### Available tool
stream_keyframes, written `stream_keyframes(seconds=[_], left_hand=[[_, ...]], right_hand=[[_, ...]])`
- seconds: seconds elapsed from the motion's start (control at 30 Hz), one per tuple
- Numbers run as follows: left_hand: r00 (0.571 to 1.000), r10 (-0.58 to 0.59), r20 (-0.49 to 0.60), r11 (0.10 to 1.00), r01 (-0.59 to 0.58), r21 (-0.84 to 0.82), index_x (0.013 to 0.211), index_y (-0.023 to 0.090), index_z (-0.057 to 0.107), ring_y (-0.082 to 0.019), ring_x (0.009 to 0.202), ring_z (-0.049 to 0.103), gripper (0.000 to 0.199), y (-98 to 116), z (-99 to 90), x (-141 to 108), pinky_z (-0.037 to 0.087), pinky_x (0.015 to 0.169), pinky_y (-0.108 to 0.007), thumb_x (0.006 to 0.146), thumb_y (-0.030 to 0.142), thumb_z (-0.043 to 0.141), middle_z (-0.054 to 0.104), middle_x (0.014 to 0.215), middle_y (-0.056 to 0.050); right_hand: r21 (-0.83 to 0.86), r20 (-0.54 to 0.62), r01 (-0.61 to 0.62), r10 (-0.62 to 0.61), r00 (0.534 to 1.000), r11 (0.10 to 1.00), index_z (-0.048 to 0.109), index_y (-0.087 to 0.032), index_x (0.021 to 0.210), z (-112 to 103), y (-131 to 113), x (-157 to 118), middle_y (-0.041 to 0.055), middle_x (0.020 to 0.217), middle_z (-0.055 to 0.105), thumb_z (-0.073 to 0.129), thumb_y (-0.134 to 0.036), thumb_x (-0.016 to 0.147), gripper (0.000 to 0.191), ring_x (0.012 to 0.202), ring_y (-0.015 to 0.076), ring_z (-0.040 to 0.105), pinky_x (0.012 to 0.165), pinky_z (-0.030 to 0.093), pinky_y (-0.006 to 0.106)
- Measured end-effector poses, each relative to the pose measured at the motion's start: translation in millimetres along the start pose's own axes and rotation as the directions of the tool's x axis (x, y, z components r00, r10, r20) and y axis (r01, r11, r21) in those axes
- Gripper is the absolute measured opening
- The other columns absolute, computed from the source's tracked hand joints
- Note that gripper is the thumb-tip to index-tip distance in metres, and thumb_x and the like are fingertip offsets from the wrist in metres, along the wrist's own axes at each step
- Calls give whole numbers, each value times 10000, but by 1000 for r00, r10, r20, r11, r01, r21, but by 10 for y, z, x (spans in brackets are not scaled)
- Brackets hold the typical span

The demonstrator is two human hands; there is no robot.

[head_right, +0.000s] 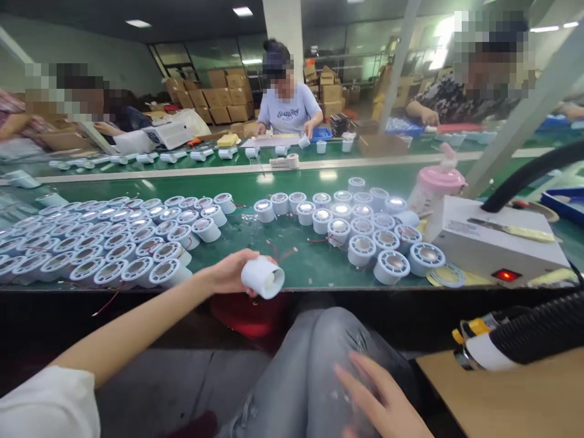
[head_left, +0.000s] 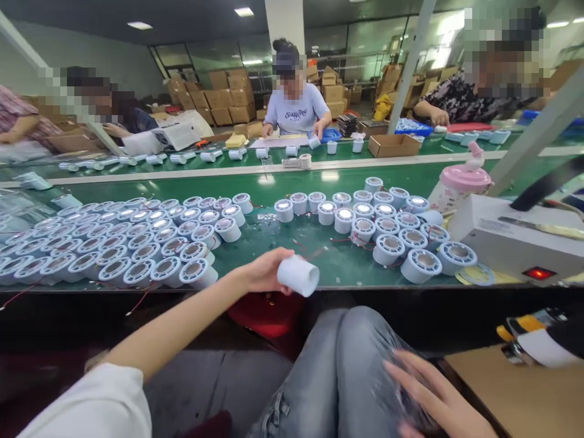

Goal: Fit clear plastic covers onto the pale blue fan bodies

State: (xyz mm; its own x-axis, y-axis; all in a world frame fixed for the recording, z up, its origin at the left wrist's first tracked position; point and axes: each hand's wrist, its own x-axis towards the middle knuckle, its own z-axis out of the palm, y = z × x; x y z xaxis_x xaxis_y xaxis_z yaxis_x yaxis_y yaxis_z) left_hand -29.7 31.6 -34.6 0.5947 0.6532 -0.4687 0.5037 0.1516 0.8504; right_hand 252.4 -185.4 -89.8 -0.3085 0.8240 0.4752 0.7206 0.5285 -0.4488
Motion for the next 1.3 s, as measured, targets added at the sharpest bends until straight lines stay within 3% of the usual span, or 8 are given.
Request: stream_keyframes(seconds=[0.17, 0.3, 0.5, 0.63, 0.77, 1.03, 1.1, 1.3], left_hand=[[882, -16, 471, 993, 69, -95, 894, 160, 513, -142, 494, 468, 552, -181, 1056, 230, 395, 399, -261, 743, 657, 326, 557, 702, -45], [792, 5, 610, 999, 21, -35, 893, 175, 590, -121, 541, 478, 345, 12, 1324, 300, 421, 447, -226, 795, 502, 539, 547, 706, 1], [850, 351, 394, 799, -491, 347, 976, 194, 675, -204, 930, 586, 171, 267, 1379, 207, 444, 852, -321, 871, 296, 588, 641, 987, -57], [844, 472, 254, 804, -530, 270, 1097, 217, 652, -220, 972, 597, 381, 150, 1462, 199, 461, 863, -331, 780, 415, 729, 646, 1052, -65], [824, 540, 171, 792, -566, 228, 1173, 263, 659, -251, 1045, 570, 674, -37, 1512, 263, 481, 921, -390, 576, 509, 851, 560, 1137, -88], [787, 524, 326, 839, -543, -38, 1312, 269, 555, -295, 1215, 544, 695, -143, 1610, 295, 445, 1030, -455, 679, 354, 829, 575, 1298, -114], [829, 454, 327, 891, -413, -190, 1307, 260, 537, -260, 1157, 587, 645, -122, 1640, 263, 506, 950, -394, 720, 300, 801, 579, 1304, -104], [887, 300, 351, 875, -110, -471, 1283, 262, 524, -230, 1054, 635, 620, -101, 1681, 187, 570, 768, -324, 727, 290, 797, 562, 1329, -110]], right_hand=[[-248, -32, -65, 59, 998, 967, 546, -244, 1346, 153, -85, 147, 189, 1342, 461, 516, -116, 861, 503, 1126, 357, 533, 823, 567, 511], [-302, 76, -220, 253, 964, 928, 613, -242, 1279, 54, -41, 145, 187, 1417, 416, 578, -56, 770, 543, 1075, 361, 530, 793, 564, 514], [-121, 196, -406, 423, 885, 906, 687, -198, 908, -83, 14, 9, 143, 1319, 517, 613, -26, 766, 235, 1135, 344, 537, 858, 545, 490], [203, 250, -550, 500, 829, 810, 627, -209, 774, -131, -2, -3, 89, 1251, 547, 672, -196, 839, 80, 1152, 286, 554, 925, 499, 440], [402, 138, -608, 611, 780, 685, 621, -199, 701, -157, -30, 9, 81, 1067, 580, 530, -319, 943, 285, 978, 225, 594, 809, 493, 356], [737, 192, -603, 762, 619, 304, 637, -175, 615, -109, 113, -121, 70, 996, 615, 657, -388, 855, 321, 826, 194, 609, 680, 545, 315], [787, 202, -547, 718, 666, 285, 673, -190, 674, -105, 123, -172, 82, 1090, 650, 706, -390, 827, 254, 954, 241, 640, 755, 572, 350], [438, 34, -441, 476, 879, 783, 637, -294, 1183, -122, 36, -314, 60, 1404, 545, 749, -248, 819, 384, 1285, 275, 518, 1065, 455, 433]])
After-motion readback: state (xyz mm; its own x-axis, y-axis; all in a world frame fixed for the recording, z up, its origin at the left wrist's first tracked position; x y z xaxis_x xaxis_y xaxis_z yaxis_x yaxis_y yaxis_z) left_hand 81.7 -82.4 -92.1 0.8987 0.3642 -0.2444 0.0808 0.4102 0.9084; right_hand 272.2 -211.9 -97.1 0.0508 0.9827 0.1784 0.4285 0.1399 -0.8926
